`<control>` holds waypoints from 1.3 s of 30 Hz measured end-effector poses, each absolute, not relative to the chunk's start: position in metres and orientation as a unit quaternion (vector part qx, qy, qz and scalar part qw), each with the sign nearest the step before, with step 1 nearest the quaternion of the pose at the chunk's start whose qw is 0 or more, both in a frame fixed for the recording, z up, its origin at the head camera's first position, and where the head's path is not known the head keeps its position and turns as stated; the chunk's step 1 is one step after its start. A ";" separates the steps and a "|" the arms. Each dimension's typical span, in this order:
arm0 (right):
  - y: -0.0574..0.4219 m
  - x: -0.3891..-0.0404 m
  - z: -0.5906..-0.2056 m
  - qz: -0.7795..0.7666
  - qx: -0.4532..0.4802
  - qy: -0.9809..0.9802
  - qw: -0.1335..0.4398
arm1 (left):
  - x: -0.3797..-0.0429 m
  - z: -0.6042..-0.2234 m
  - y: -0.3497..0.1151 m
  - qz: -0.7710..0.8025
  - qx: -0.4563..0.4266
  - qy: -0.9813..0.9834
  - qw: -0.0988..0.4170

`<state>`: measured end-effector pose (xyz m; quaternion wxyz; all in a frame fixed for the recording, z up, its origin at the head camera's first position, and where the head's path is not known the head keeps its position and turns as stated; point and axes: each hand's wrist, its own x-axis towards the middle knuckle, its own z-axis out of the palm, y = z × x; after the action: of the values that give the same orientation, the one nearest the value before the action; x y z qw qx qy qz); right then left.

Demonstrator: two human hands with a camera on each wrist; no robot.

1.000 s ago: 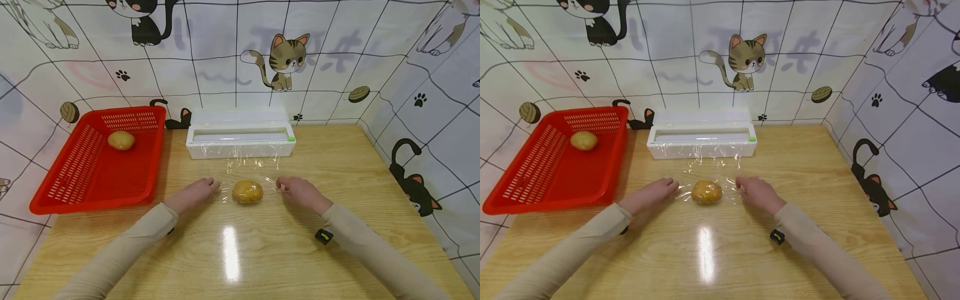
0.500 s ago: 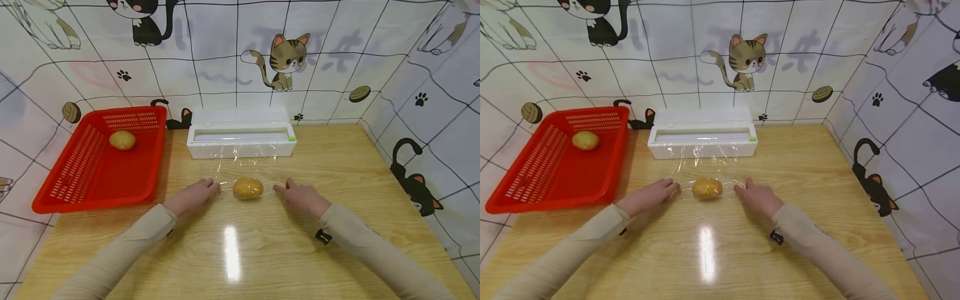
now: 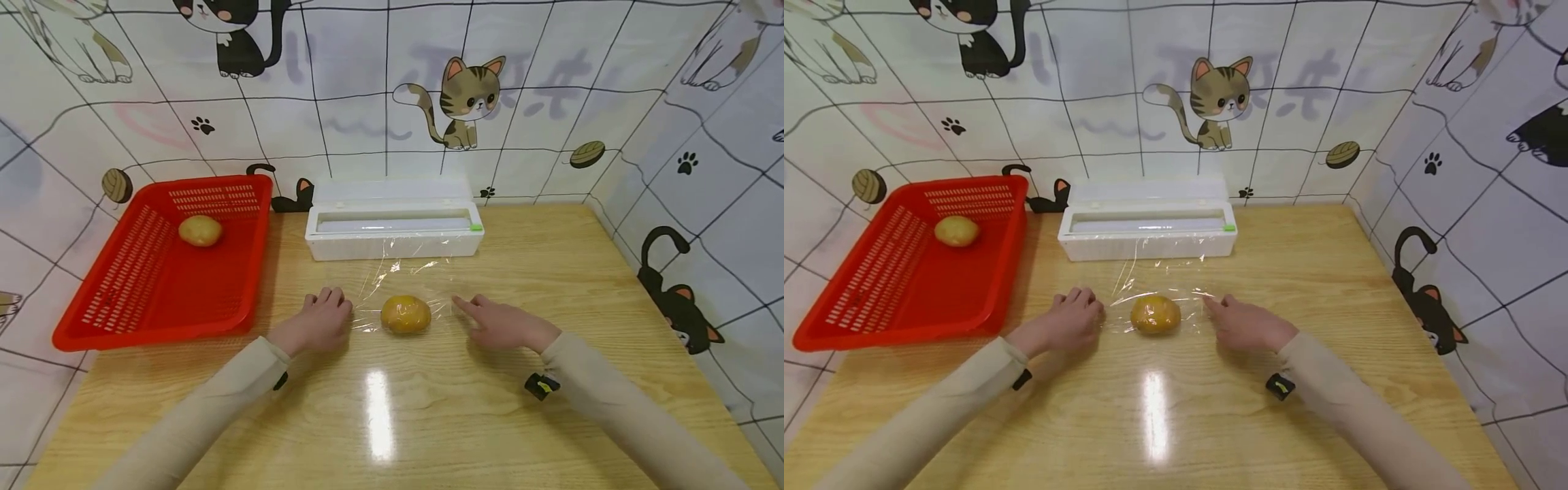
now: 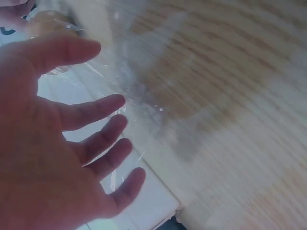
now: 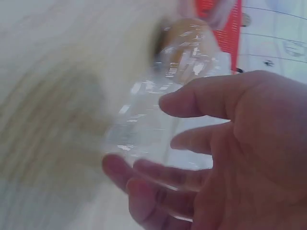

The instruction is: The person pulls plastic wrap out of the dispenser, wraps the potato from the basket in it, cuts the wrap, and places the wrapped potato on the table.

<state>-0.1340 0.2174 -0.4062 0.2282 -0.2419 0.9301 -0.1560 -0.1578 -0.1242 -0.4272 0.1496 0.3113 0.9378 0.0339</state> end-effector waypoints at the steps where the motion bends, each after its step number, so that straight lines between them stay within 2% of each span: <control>1: 0.218 -0.132 -0.402 -0.155 -0.243 0.932 0.219 | -0.156 -0.426 -0.125 0.031 0.306 0.940 0.148; 4: 0.215 -0.126 -0.394 -0.153 -0.274 0.938 0.148 | -0.146 -0.420 -0.123 0.033 0.313 0.943 0.108; 8: 0.194 -0.116 -0.393 -0.185 -0.348 0.917 0.057 | -0.132 -0.413 -0.108 0.071 0.364 0.928 0.045; 13: 0.167 -0.113 -0.405 -0.188 -0.394 0.899 0.003 | -0.123 -0.417 -0.086 0.087 0.415 0.906 0.005; 19: 0.157 -0.121 -0.421 -0.169 -0.379 0.908 -0.057 | -0.130 -0.429 -0.078 0.068 0.388 0.919 -0.009; 23: 0.154 -0.129 -0.425 -0.179 -0.365 0.911 -0.069 | -0.139 -0.434 -0.076 0.077 0.365 0.928 -0.005; 27: 0.149 -0.136 -0.426 -0.184 -0.341 0.920 -0.056 | -0.150 -0.437 -0.070 0.090 0.354 0.931 -0.003; 39: 0.136 -0.161 -0.427 -0.140 -0.324 0.934 -0.050 | -0.174 -0.434 -0.055 0.027 0.342 0.939 -0.024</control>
<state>-0.1614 0.1362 -0.4272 -0.0498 -0.3240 0.9344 -0.1397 -0.1743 -0.0551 -0.4339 -0.0237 0.3415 0.9392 0.0274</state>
